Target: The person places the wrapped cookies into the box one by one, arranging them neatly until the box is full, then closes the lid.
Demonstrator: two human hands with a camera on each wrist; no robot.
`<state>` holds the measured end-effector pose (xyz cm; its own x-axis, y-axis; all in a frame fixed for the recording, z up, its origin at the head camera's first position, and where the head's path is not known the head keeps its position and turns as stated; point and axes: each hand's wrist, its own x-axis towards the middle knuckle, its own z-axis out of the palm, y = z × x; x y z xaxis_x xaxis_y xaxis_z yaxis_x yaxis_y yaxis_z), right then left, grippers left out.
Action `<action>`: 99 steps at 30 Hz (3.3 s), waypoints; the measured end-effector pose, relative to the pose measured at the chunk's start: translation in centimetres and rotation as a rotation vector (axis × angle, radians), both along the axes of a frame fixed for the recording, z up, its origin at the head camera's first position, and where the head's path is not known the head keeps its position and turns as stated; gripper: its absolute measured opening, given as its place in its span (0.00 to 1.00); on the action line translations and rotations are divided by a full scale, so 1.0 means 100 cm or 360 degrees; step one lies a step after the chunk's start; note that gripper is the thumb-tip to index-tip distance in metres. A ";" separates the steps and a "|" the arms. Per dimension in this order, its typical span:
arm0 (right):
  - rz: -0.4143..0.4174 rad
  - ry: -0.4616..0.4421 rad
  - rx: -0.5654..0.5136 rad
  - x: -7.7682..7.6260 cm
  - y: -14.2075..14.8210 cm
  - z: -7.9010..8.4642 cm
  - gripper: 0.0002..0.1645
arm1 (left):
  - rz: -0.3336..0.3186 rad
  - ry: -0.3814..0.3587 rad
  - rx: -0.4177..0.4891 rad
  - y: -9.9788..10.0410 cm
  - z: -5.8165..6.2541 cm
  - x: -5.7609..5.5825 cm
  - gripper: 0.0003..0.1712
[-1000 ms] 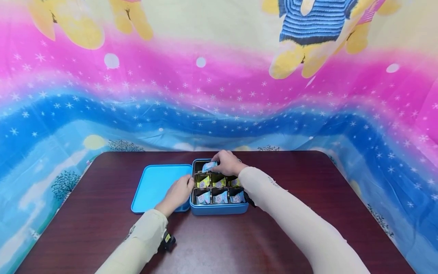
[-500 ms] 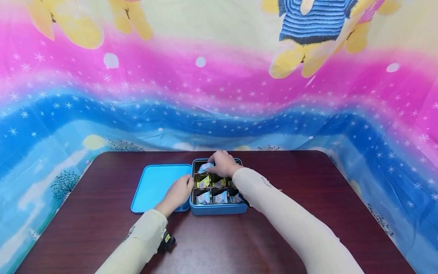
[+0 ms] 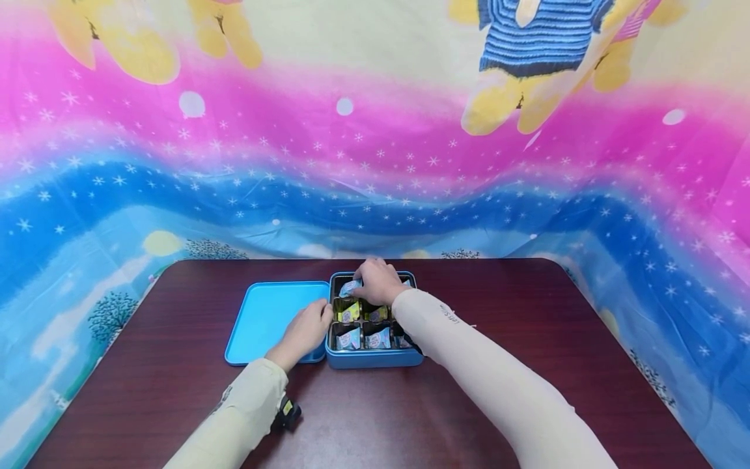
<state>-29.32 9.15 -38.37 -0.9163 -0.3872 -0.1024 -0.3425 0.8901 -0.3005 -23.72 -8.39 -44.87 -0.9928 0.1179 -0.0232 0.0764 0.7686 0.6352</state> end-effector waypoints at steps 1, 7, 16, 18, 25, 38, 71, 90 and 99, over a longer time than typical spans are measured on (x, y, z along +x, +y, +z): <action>0.0005 -0.0006 0.0002 0.000 0.000 0.000 0.21 | -0.0001 0.0000 0.0001 0.000 0.000 0.000 0.18; 0.0012 -0.0077 0.0004 0.000 0.000 -0.003 0.24 | -0.0007 -0.0012 0.0019 0.000 0.001 0.000 0.19; 0.0022 -0.0056 -0.0040 0.000 0.000 -0.004 0.23 | -0.0021 -0.0005 0.0006 0.000 0.000 -0.001 0.18; 0.0031 -0.0048 -0.0067 -0.001 0.001 -0.003 0.23 | -0.0026 0.0000 -0.0006 -0.001 -0.001 -0.001 0.18; 0.0043 -0.0057 -0.0152 -0.001 0.004 -0.002 0.22 | -0.0034 -0.0009 -0.0008 -0.001 -0.002 -0.001 0.17; 0.0044 -0.0086 -0.0324 0.000 0.022 0.001 0.20 | -0.0002 -0.0007 -0.0016 0.001 0.000 -0.001 0.17; -0.0075 -0.0090 -0.0673 0.016 0.079 0.006 0.18 | -0.0037 -0.0010 0.0092 -0.014 0.014 0.000 0.25; -0.0107 0.0004 -0.0692 0.027 0.113 0.000 0.16 | 0.0065 0.0051 -0.0006 -0.060 0.026 0.000 0.17; -0.0145 0.0033 -0.0685 0.032 0.128 -0.005 0.16 | 0.0165 0.0078 -0.0166 -0.090 0.030 0.002 0.18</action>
